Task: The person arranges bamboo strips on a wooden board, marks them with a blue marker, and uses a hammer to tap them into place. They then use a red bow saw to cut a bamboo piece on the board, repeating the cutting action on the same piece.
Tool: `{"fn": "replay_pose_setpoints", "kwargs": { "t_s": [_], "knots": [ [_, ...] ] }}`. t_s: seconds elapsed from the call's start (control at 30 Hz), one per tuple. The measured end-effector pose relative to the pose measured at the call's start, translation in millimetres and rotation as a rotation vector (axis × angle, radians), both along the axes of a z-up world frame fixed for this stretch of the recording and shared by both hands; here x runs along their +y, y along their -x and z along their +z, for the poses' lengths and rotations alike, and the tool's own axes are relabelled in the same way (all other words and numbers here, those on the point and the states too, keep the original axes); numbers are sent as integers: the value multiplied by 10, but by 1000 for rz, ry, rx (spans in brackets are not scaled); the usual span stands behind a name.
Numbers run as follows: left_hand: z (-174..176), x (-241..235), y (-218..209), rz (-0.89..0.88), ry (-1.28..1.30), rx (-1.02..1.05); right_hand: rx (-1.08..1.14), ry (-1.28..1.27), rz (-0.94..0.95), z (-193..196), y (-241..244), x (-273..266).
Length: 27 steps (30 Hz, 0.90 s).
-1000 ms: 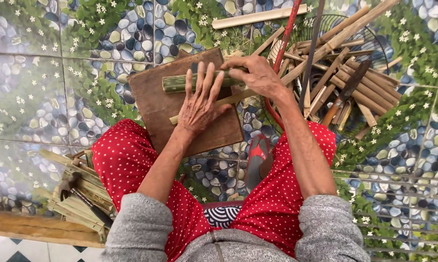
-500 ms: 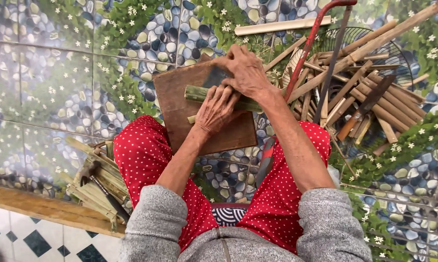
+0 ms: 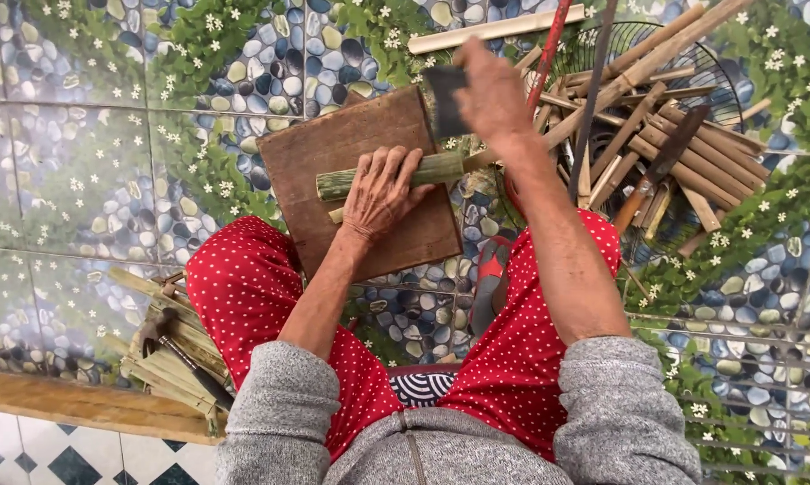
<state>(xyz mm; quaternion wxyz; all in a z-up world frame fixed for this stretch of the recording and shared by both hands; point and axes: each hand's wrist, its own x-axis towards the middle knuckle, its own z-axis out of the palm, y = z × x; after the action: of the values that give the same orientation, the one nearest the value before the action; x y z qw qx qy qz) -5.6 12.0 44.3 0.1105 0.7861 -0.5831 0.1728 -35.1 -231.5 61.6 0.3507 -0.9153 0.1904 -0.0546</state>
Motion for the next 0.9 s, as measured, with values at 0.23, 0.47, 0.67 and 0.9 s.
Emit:
{"fn": "replay_pose_setpoints", "kwargs": {
  "t_s": [0.23, 0.47, 0.67, 0.9],
  "knots": [
    [-54, 0, -8, 25, 32, 1, 348, 73, -26, 207, 503, -384],
    [-13, -2, 7, 12, 28, 11, 714, -340, 226, 554, 510, -248],
    [31, 30, 23, -7, 3, 58, 705, -256, 190, 306, 459, -219],
    [46, 42, 125, 43, 48, 243, 671, -314, 122, 501, 431, -152]
  ]
}}
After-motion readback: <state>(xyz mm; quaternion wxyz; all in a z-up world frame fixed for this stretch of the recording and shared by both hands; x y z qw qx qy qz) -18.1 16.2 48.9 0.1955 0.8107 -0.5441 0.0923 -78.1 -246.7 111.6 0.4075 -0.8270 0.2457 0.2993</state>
